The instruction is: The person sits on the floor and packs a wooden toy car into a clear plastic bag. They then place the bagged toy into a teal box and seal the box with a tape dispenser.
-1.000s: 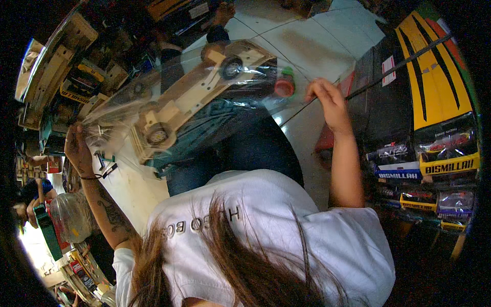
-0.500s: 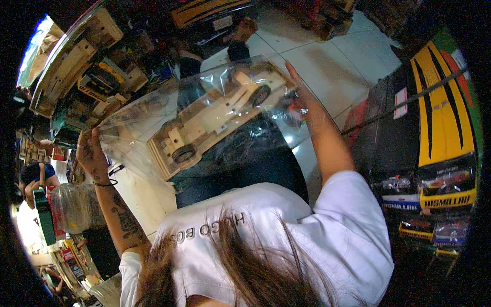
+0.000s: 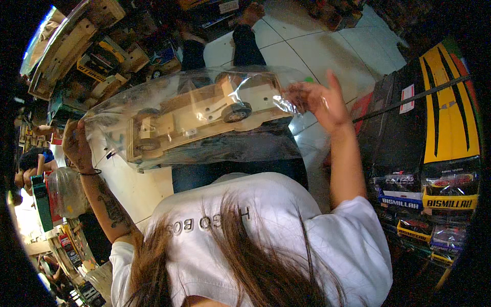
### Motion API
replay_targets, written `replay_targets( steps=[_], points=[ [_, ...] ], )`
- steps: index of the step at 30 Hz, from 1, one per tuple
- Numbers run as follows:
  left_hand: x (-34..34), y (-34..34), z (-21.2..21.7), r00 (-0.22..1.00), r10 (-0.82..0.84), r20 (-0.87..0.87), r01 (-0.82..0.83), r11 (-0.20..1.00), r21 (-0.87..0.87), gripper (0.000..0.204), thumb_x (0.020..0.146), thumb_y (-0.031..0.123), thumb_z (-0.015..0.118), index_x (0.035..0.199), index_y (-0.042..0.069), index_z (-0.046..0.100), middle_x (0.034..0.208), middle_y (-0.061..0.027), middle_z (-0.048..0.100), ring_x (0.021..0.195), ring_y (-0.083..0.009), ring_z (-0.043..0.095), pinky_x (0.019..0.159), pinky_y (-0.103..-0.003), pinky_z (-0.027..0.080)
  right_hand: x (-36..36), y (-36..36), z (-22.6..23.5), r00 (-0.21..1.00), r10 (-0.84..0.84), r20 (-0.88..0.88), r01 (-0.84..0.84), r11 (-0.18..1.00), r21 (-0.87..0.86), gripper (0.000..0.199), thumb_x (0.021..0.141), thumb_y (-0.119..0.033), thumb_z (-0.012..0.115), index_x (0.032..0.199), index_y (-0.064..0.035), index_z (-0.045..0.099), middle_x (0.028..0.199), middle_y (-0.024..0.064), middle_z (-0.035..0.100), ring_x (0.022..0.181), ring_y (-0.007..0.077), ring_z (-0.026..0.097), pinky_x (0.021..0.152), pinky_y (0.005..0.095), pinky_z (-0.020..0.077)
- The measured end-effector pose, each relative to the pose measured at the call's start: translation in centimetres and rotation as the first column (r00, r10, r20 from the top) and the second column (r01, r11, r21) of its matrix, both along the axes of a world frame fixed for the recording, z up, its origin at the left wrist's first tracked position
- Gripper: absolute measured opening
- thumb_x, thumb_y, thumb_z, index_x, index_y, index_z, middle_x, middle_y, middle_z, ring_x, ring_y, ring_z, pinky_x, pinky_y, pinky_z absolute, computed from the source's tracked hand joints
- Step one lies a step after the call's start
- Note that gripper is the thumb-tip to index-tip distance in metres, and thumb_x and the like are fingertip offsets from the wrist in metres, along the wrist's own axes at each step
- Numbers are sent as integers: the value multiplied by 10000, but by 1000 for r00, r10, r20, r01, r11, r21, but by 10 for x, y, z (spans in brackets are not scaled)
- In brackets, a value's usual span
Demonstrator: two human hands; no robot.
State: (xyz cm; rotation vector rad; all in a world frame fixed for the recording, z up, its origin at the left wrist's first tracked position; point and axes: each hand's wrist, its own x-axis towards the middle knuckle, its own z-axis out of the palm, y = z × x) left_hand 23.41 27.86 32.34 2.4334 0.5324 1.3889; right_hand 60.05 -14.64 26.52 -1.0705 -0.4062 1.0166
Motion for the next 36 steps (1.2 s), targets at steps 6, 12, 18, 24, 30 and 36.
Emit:
replay_targets(
  steps=[6,12,18,24,30,36],
  points=[
    [-13,11,5,999,35,-17,-35,998,-46,153,831,60,701,802,-15,570,717,-3,494,650,-102,436,594,-211,364,32,46,75,877,-182,445,157,983,95,372,942,-365,548,1003,-14,652,798,46,664,699,118,616,634,249,476],
    [-27,14,3,991,-95,-97,82,988,-131,148,806,33,706,902,-39,620,823,-46,570,779,-128,525,734,-239,422,61,47,62,967,-100,234,72,990,122,316,937,-354,566,971,-52,652,763,-1,633,672,78,580,578,234,451],
    [-21,7,18,989,-93,-119,62,968,-241,120,869,75,646,901,-41,636,762,-20,515,698,-93,471,626,-214,371,66,65,72,931,-150,334,153,988,16,236,949,-269,562,940,-48,643,722,-23,566,613,69,506,538,218,411],
    [-35,-1,30,990,-113,82,126,978,-169,126,877,99,650,885,-25,667,744,1,506,683,-84,460,602,-217,353,42,39,69,889,-266,374,128,926,354,208,950,-229,558,895,-46,642,681,-13,557,584,71,501,528,215,395],
    [-36,6,32,962,-62,-265,13,983,-182,122,869,65,614,934,-22,670,947,-75,608,877,-143,542,774,-256,430,66,31,48,969,-129,212,67,958,279,338,975,-297,470,1044,-8,631,848,82,653,768,187,600,725,316,472],
    [48,-66,72,969,134,-206,-43,918,395,295,820,153,664,1108,91,667,1219,-118,593,1133,-275,538,1013,-388,371,46,72,10,804,134,579,-147,989,-26,601,848,-373,594,1306,1,487,1292,156,535,1261,297,451,1103,425,287]
  ],
)
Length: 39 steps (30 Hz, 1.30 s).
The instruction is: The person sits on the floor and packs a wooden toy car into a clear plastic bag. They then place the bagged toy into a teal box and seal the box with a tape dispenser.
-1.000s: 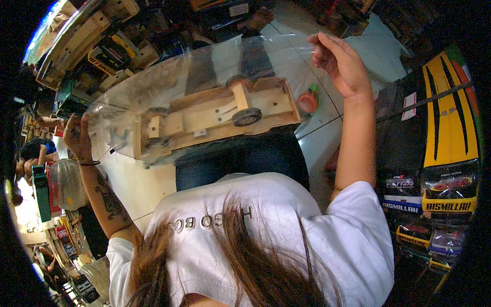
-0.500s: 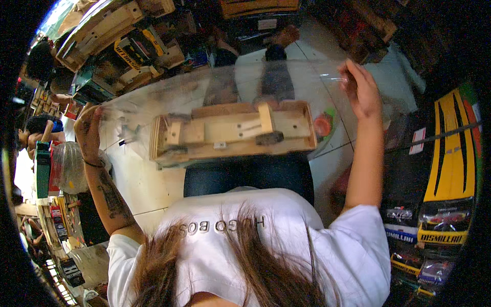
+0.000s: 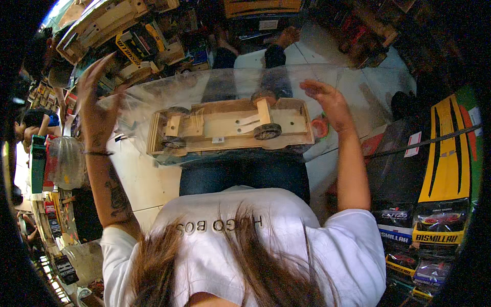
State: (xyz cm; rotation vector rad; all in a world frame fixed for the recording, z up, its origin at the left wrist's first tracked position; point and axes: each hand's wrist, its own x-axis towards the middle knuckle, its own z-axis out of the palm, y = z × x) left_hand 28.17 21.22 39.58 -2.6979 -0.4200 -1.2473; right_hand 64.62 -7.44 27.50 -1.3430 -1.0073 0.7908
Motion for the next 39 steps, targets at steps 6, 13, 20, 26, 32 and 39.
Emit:
replay_targets(
  steps=[6,13,20,26,32,39],
  points=[
    [93,-26,-9,660,-319,-680,135,941,-310,262,840,290,650,971,73,714,958,-132,669,889,-321,622,856,-402,482,-36,28,13,883,335,328,-311,942,-125,1078,538,-411,855,1428,-85,342,1447,124,364,1358,288,314,1125,421,252],
    [90,-15,-4,816,-349,-461,204,920,-335,253,873,266,587,886,38,697,867,-142,670,773,-323,624,702,-397,510,-70,34,28,787,223,576,-87,963,-255,1095,508,-448,878,1411,-106,360,1399,174,401,1308,335,377,1101,418,285],
    [62,-27,14,815,-490,-309,443,871,-212,176,836,191,654,818,17,665,791,-121,621,793,-330,585,767,-402,462,-69,33,22,828,94,552,34,975,-218,965,520,-326,865,1357,-67,462,1297,153,519,1236,242,463,1069,377,325],
    [60,-25,3,865,-429,-262,380,899,-218,181,837,196,631,836,21,675,747,-116,608,761,-307,580,737,-398,457,-56,-7,17,998,-61,-10,61,997,43,682,809,-405,643,1308,31,481,1290,214,530,1187,319,523,1016,422,397],
    [80,-34,8,889,-387,-244,337,915,-221,173,821,189,634,854,26,683,733,-128,590,752,-319,573,730,-403,461,-37,-62,37,926,-57,-374,176,940,293,553,946,-419,459,1221,57,521,1027,167,640,913,248,638,802,380,517],
    [4,14,10,923,-287,-257,272,958,-92,511,560,290,787,992,45,666,931,-120,631,911,-338,569,834,-417,438,-37,-40,56,930,-309,-199,328,942,71,275,948,-274,554,878,-22,637,725,28,614,608,108,586,586,240,486]
  ],
)
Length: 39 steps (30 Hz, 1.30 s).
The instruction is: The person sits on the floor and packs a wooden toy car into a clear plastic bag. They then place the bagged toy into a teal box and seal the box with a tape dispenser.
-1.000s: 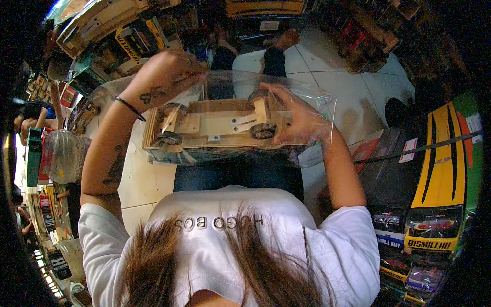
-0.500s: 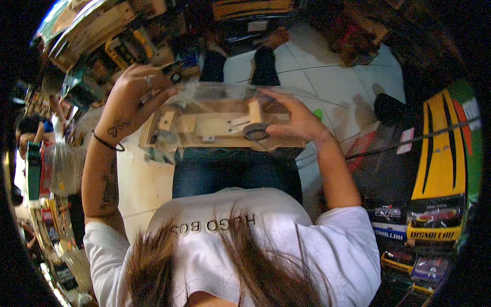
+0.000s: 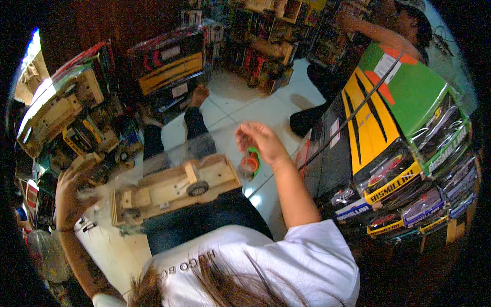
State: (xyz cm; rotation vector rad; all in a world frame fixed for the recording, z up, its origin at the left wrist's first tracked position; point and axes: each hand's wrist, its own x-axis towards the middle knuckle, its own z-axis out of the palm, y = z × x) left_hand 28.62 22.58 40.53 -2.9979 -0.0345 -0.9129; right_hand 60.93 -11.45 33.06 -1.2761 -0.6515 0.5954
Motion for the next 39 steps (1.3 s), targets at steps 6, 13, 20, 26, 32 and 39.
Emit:
replay_targets(
  steps=[6,13,20,26,32,39],
  points=[
    [-74,73,-34,950,239,-202,-307,843,-442,109,756,68,670,725,-20,613,684,-109,538,713,-289,542,673,-348,421,-5,32,27,935,-276,221,253,959,128,306,957,-281,528,787,-38,606,657,16,556,569,103,518,534,235,412],
    [-70,56,-46,954,279,-112,-297,818,-493,176,835,118,655,945,-19,652,916,-145,629,901,-230,609,781,-325,469,-23,93,202,542,-266,797,70,960,273,273,958,-282,524,853,-48,619,657,23,547,565,109,510,519,253,409],
    [50,-28,-41,897,-93,432,352,741,-572,1185,552,421,882,1448,-14,241,1427,-192,384,1312,-285,391,1088,-395,311,-93,183,223,-15,32,999,-190,981,-34,313,955,-251,520,791,-4,623,666,58,591,595,151,546,553,313,442],
    [108,-85,-67,896,-361,260,421,500,-756,946,605,405,871,1303,-34,407,1309,-172,485,1208,-302,477,1030,-389,378,-135,189,141,-125,357,926,-242,894,-377,278,904,-279,543,756,-53,609,732,142,618,688,359,606,649,431,492],
    [106,-115,-138,937,-206,282,324,207,-923,450,820,303,710,1105,-20,581,1058,-150,633,997,-258,600,866,-366,475,-129,201,98,-197,557,807,-191,785,-589,334,871,-318,562,699,-48,658,712,186,653,684,371,652,626,454,530],
    [111,-101,-148,933,133,334,247,438,-865,382,979,303,440,1055,-36,600,1000,-124,639,932,-222,602,795,-355,470,-123,197,108,-138,602,787,-209,759,-617,361,868,-390,577,916,-35,625,915,144,644,851,338,630,731,428,497]
  ],
)
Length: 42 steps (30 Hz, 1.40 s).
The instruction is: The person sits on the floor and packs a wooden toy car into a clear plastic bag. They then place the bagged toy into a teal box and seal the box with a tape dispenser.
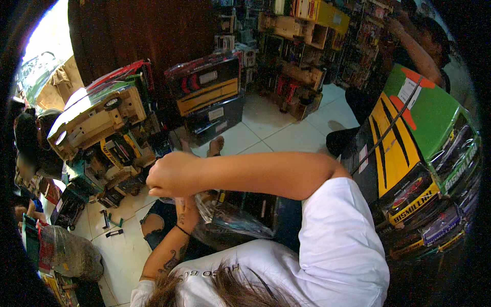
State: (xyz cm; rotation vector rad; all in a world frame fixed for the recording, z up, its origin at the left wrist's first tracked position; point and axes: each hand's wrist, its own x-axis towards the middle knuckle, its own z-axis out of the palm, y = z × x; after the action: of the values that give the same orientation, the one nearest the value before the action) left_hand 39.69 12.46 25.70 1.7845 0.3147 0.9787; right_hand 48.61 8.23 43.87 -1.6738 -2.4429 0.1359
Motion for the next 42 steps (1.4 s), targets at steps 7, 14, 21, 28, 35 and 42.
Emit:
replay_targets(
  steps=[7,14,21,28,35,42],
  points=[
    [-7,75,13,954,224,-201,-299,773,-560,597,953,504,428,1031,-53,629,1031,-132,649,946,-197,579,847,-307,429,76,-48,22,990,49,135,-1,942,-335,745,685,-451,768,1252,-30,530,1188,143,590,1131,347,541,972,411,419],
    [-14,99,5,916,358,183,-144,718,-681,500,975,375,450,1016,-106,581,1113,-220,619,1055,-293,588,944,-373,437,89,-4,22,924,-104,369,215,938,-272,144,741,-136,707,860,-68,664,986,47,657,975,271,601,842,414,455],
    [-27,97,12,946,318,60,-186,686,-703,601,986,448,363,1188,-94,525,1173,-216,603,1060,-308,591,947,-382,447,88,-9,-7,949,232,211,-241,970,19,180,777,-127,670,944,-63,649,1049,62,629,1050,241,563,1006,403,389],
    [-34,100,6,959,283,-13,-204,659,-724,617,976,505,341,1186,-28,571,1127,-156,625,991,-266,608,877,-390,490,90,3,-30,955,239,-174,-231,971,64,191,931,-215,538,875,-40,594,769,98,561,750,282,552,796,396,422],
    [-45,102,4,948,316,37,-162,581,-797,601,948,520,429,1243,3,512,1205,-166,570,1086,-293,559,924,-440,462,70,25,-20,844,305,-441,-127,913,388,252,958,-224,504,819,-31,585,721,120,588,707,218,603,673,365,481],
    [-48,99,-6,963,228,142,-65,710,-701,602,980,501,348,1276,-6,482,1220,-151,560,1104,-269,554,947,-408,452,53,36,5,789,545,-284,-311,753,581,552,789,-540,677,1050,-54,638,1050,118,645,960,239,609,864,375,470]
  ],
)
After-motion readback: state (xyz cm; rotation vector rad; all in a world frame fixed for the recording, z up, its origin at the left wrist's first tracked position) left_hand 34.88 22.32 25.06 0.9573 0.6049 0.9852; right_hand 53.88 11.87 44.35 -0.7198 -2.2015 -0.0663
